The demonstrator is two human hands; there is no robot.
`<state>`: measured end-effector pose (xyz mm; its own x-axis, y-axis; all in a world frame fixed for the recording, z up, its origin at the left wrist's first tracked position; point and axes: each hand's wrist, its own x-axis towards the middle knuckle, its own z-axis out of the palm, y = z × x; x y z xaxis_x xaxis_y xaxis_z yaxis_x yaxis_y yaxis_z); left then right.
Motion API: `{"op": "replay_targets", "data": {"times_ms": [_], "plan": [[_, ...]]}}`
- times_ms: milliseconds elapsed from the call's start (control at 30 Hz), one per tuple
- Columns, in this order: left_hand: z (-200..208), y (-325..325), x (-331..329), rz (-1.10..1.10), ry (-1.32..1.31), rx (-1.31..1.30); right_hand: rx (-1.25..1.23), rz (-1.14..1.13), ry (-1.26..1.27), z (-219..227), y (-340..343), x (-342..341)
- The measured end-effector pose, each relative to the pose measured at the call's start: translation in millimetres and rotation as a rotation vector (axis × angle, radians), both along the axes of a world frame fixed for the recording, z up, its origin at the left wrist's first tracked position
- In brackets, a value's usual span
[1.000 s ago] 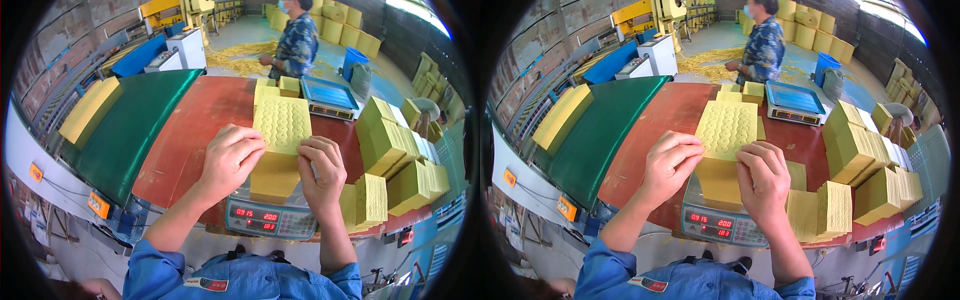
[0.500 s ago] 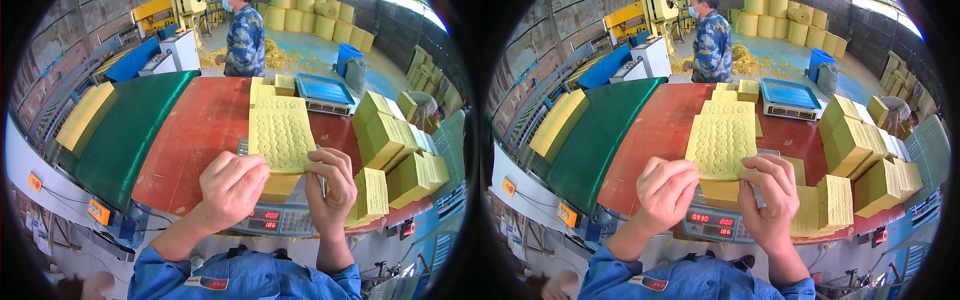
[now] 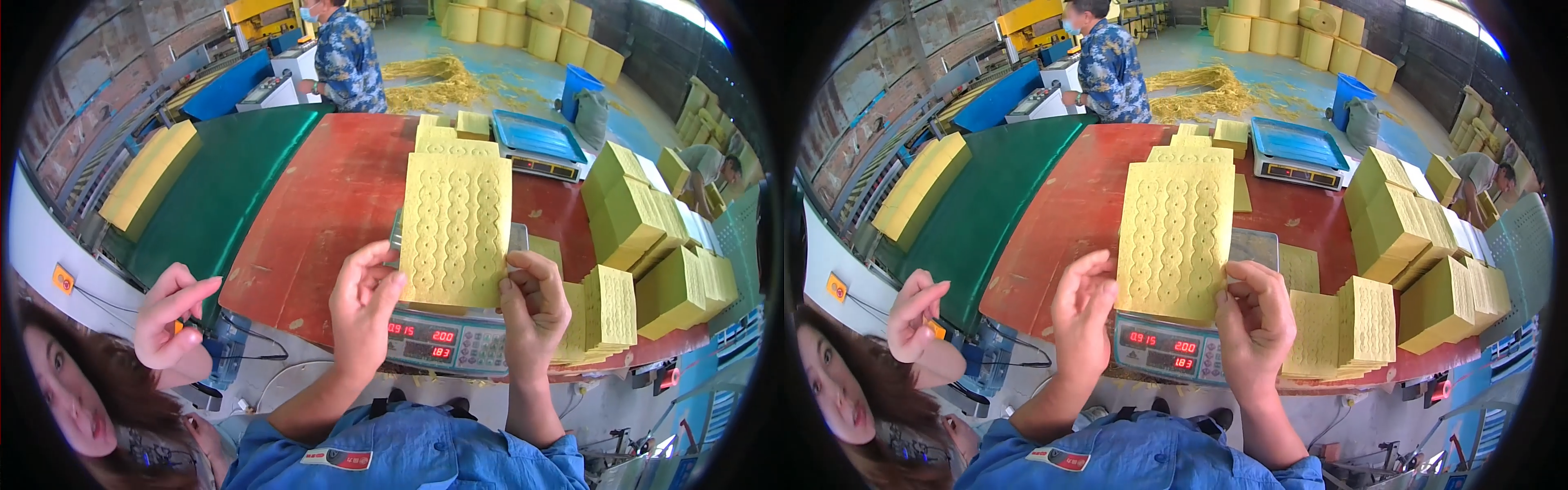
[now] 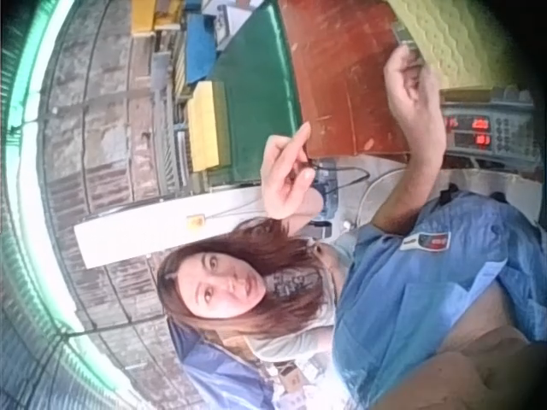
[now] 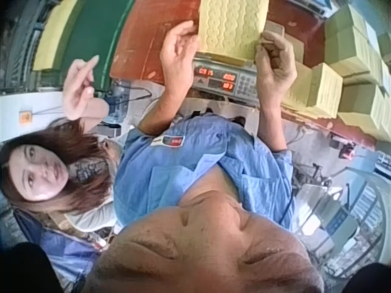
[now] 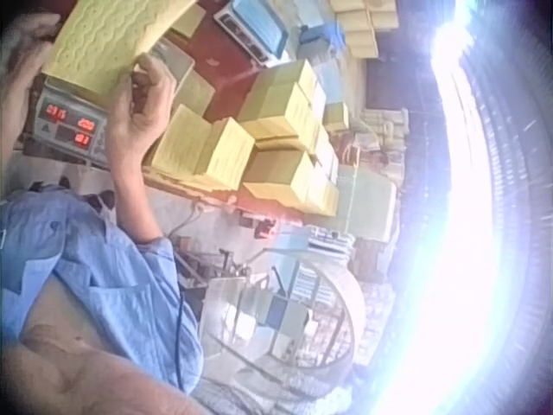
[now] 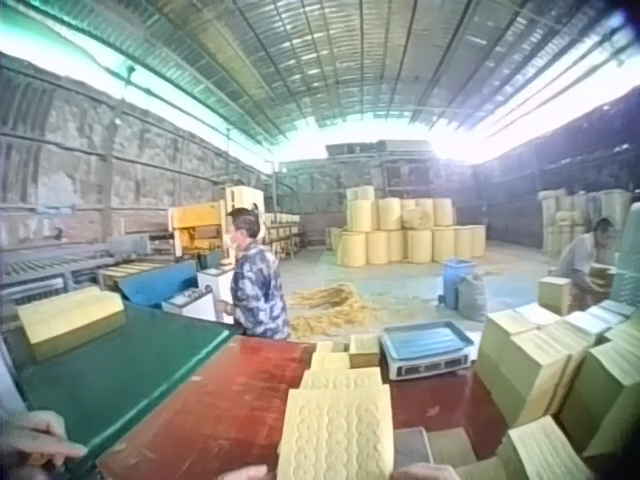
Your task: Weighing and organizing stacks of yellow paper on a scale in a paper mill.
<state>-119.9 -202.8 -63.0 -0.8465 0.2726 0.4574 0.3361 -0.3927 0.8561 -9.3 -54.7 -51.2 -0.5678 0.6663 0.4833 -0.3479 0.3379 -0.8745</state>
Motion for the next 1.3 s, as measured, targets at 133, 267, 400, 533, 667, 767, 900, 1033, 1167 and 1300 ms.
{"op": "replay_targets", "data": {"times_ms": [133,267,400,533,667,767,900,1033,1167,1300], "plan": [[3,-1,-4,-0.240,-0.431,0.074,0.062,-0.029,0.009,-4,3,6],[-5,5,8,-0.247,-0.401,-0.014,0.216,-0.165,-0.021,2,6,27],[5,28,43,-0.272,-0.306,-0.063,0.337,-0.301,-0.047,1,25,60],[-2,75,68,-0.404,-0.307,-0.123,0.325,-0.440,-0.109,0,52,104],[-12,134,103,-0.566,-0.324,-0.138,0.323,-0.598,-0.189,-7,88,155],[-26,175,126,-0.643,-0.300,-0.196,0.271,-0.662,-0.217,-15,115,187],[-52,227,153,-0.667,-0.391,-0.255,0.246,-0.689,-0.319,-37,158,216],[-80,258,167,-0.640,-0.378,-0.321,0.239,-0.663,-0.358,-61,194,227],[-91,271,172,-0.511,-0.227,-0.391,0.227,-0.627,-0.403,-73,212,228],[-91,272,174,-0.424,-0.169,-0.438,0.242,-0.596,-0.409,-82,222,224]]}}
